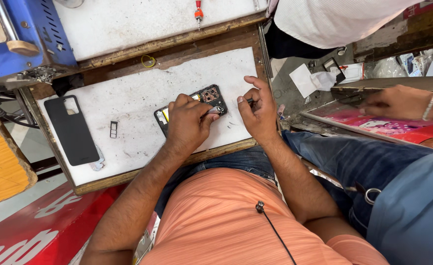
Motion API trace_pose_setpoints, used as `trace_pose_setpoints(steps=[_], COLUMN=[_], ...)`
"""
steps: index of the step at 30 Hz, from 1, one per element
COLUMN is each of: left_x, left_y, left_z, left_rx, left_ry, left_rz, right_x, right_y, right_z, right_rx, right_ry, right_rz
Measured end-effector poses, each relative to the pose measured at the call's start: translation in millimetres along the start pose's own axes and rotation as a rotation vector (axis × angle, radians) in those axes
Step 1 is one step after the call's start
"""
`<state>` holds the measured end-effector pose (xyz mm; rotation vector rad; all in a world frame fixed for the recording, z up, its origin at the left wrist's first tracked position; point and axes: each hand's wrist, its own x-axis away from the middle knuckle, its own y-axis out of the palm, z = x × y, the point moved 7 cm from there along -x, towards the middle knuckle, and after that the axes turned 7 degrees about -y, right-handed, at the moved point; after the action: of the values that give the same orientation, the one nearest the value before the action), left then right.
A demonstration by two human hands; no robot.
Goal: The person works on a disassembled mobile phone on a workbench. They use a screwdriver to remove and place screws, handle the camera module, and apply adhesive to the phone's internal frame. The person also uses a small brush to clean the area.
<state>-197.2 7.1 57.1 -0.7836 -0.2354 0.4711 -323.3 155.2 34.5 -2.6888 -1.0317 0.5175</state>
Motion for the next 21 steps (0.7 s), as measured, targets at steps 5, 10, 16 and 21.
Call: trace_pose_setpoints(steps=[5, 10, 16, 21], left_x=[-6.2, -11.7, -20.5, -27.1], left_y=[1.2, 5.4, 5.6, 3.0], left_z=[7.4, 15.2, 13.5, 7.5], left_rx=[-0.002, -0.004, -0.010, -0.041], left_ry=[0.003, 0.024, 0.022, 0.006], left_rz=[-0.017, -0.042, -0.037, -0.030], right_x=[0.6, 1.2, 2.0, 3.2], right_y=[-0.6, -0.8, -1.7, -1.2], right_z=[-0.5, 2.5, 1.6, 1.5], right_rx=[0.001, -0.051, -0.051, -0.079], right_ry=[-0.011, 0.022, 0.013, 0.049], right_rz=[0.007, 0.021, 0.017, 0.012])
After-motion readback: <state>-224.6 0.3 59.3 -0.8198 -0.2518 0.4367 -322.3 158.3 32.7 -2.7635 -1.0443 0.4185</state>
